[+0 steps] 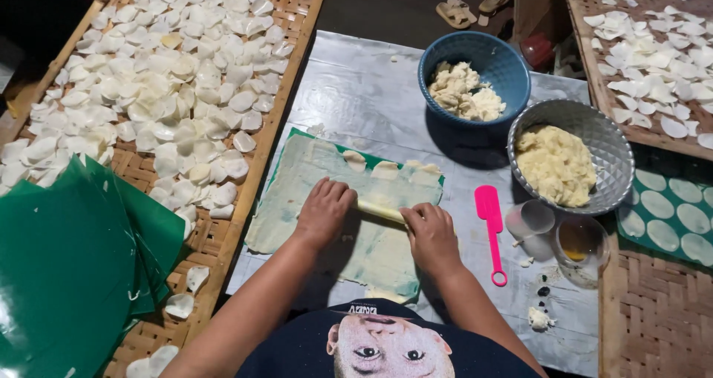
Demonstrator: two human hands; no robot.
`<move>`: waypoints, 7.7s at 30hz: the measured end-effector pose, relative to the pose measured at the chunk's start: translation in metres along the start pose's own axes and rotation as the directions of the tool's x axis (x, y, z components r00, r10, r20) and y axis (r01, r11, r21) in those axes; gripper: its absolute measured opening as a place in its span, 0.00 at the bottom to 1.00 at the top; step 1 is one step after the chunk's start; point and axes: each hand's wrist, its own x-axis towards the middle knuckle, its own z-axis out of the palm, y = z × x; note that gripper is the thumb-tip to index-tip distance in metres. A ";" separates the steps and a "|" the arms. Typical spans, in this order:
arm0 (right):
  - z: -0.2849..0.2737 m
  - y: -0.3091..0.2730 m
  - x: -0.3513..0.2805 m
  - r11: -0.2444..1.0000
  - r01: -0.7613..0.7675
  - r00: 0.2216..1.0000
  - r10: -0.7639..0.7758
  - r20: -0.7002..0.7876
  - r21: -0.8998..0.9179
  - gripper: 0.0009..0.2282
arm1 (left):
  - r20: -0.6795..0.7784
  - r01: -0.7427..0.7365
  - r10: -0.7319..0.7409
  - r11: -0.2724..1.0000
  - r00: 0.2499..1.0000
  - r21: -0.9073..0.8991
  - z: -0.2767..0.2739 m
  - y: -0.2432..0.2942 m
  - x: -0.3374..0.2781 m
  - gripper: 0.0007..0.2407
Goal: Rolling out thin layers of dough on a work surface using a small rolling pin and spatula
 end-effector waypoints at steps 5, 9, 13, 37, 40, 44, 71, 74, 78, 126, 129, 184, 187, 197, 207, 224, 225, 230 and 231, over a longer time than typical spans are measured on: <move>0.005 -0.009 0.012 0.995 -0.096 0.988 0.095 0.120 0.005 0.10 | 0.183 0.069 -0.021 0.963 0.983 -0.262 -0.015 -0.024 0.006 0.15; -0.001 -0.038 0.008 0.987 -0.158 0.986 0.155 0.068 0.031 0.10 | 0.108 0.135 -0.106 0.941 0.988 -0.310 -0.012 -0.048 0.036 0.13; -0.012 -0.056 0.001 0.987 -0.148 0.987 0.152 -0.059 0.058 0.09 | -0.073 0.009 -0.032 0.956 0.997 -0.292 0.011 -0.059 0.074 0.10; -0.027 -0.028 0.043 1.000 0.028 0.992 -0.026 -0.124 0.013 0.13 | 0.042 0.187 -0.185 0.911 0.982 -0.368 -0.020 -0.094 0.074 0.14; -0.019 -0.034 0.084 0.996 0.055 0.988 -0.045 -0.149 0.065 0.14 | 0.110 0.186 -0.156 0.912 0.982 -0.364 -0.027 -0.093 0.087 0.16; 0.010 -0.022 0.111 0.996 0.072 0.992 -0.066 -0.111 0.054 0.16 | 0.240 0.312 -0.253 0.915 0.937 -0.256 -0.006 -0.102 0.094 0.19; 0.045 -0.001 0.162 0.886 -0.446 0.885 0.458 0.081 -0.128 0.31 | 0.458 0.465 -0.385 0.883 0.801 -0.070 0.030 -0.081 0.128 0.29; 0.037 -0.017 0.143 0.901 -0.371 0.922 0.386 0.022 -0.224 0.31 | 0.440 0.446 -0.374 0.892 0.816 -0.069 0.020 -0.072 0.111 0.29; 0.028 -0.045 0.101 0.904 -0.360 0.922 0.382 0.060 -0.230 0.29 | 0.455 0.420 -0.351 0.906 0.819 -0.058 0.001 -0.056 0.072 0.28; 0.018 -0.070 0.017 0.982 -0.136 0.983 0.150 0.104 -0.127 0.31 | -0.043 -0.081 0.072 0.963 0.996 -0.256 0.030 -0.046 0.080 0.02; 0.010 -0.073 0.019 0.988 -0.134 0.990 0.137 0.038 -0.074 0.27 | -0.044 -0.148 0.141 0.952 0.989 -0.269 0.018 -0.042 0.066 0.09; 0.033 -0.011 0.134 0.857 -0.439 0.858 0.489 0.158 -0.270 0.30 | 0.517 0.384 -0.282 0.918 0.808 -0.100 0.050 -0.065 0.137 0.29; 0.038 -0.003 0.144 0.846 -0.457 0.846 0.509 0.161 -0.273 0.30 | 0.548 0.392 -0.288 0.917 0.785 -0.079 0.042 -0.067 0.148 0.30; 0.012 -0.059 0.046 0.940 -0.325 0.919 0.340 0.197 -0.104 0.31 | 0.497 0.307 -0.220 0.947 0.839 -0.098 -0.020 -0.037 0.045 0.29; 0.015 -0.046 0.041 0.994 -0.049 0.990 0.061 -0.125 0.098 0.19 | -0.035 0.126 -0.130 0.987 0.991 -0.100 -0.019 -0.056 0.008 0.09; 0.031 -0.053 0.121 0.986 -0.085 0.987 0.104 0.122 -0.147 0.29 | 0.334 0.405 -0.348 0.907 0.876 -0.116 -0.011 -0.068 0.041 0.26; 0.032 -0.049 0.130 0.982 -0.101 0.981 0.126 0.150 -0.162 0.28 | 0.363 0.423 -0.367 0.902 0.856 -0.084 -0.007 -0.071 0.049 0.27; 0.033 -0.038 0.171 0.975 -0.153 0.953 0.189 0.238 -0.162 0.27 | 0.451 0.482 -0.416 0.875 0.789 -0.037 0.001 -0.086 0.084 0.26; 0.033 -0.034 0.179 0.976 -0.156 0.950 0.190 0.246 -0.152 0.27 | 0.465 0.494 -0.418 0.868 0.780 -0.047 0.003 -0.090 0.092 0.27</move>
